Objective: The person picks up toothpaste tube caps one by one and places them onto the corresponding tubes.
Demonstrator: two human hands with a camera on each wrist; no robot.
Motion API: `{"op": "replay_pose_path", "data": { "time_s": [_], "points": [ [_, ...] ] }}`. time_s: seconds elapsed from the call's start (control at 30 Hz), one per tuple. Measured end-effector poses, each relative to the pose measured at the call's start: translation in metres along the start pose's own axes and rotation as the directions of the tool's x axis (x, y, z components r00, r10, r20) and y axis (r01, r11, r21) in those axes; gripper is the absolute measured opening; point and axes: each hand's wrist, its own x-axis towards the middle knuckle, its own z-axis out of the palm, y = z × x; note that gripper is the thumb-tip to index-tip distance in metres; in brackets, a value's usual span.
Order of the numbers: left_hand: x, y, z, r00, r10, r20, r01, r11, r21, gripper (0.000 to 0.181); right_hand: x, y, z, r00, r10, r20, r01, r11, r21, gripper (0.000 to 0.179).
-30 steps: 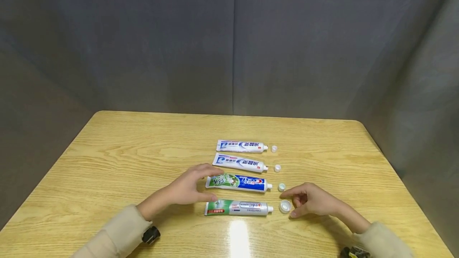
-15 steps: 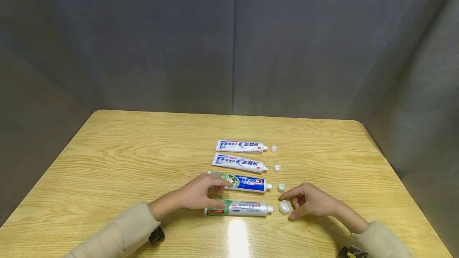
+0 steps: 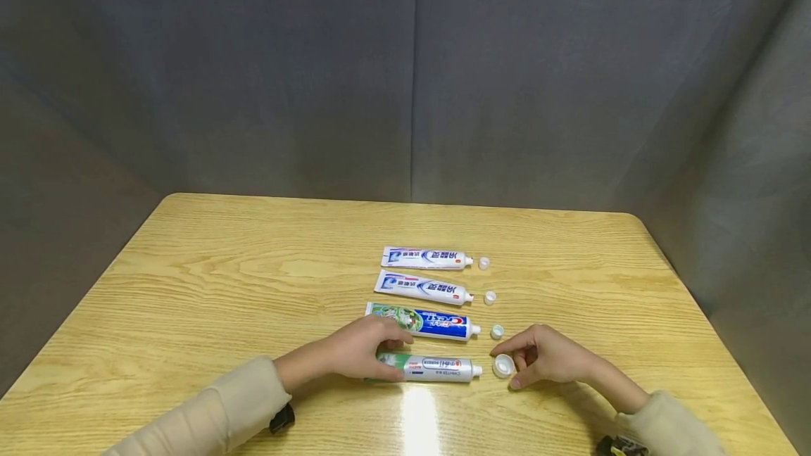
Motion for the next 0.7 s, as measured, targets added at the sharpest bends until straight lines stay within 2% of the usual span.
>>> {"op": "replay_pose_path", "data": {
  "time_s": [0.1,0.33,0.7],
  "points": [
    [0.0,0.002,0.002,1.0,-0.001,0.024,0.0,0.999,0.05,0.044,0.001,0.0,0.001,1.0,0.006,-0.007,-0.006,1.0,-0.008,0.044],
    [0.0,0.006,0.002,0.998,0.04,0.039,-0.046,0.985,0.166,0.046,0.001,-0.001,0.002,1.0,0.015,-0.024,-0.016,0.999,-0.028,0.04],
    [0.0,0.011,0.003,0.997,-0.011,0.08,-0.009,0.968,0.25,0.045,0.001,-0.006,0.003,0.997,0.063,-0.049,-0.065,0.997,-0.037,0.038]
  ]
}}
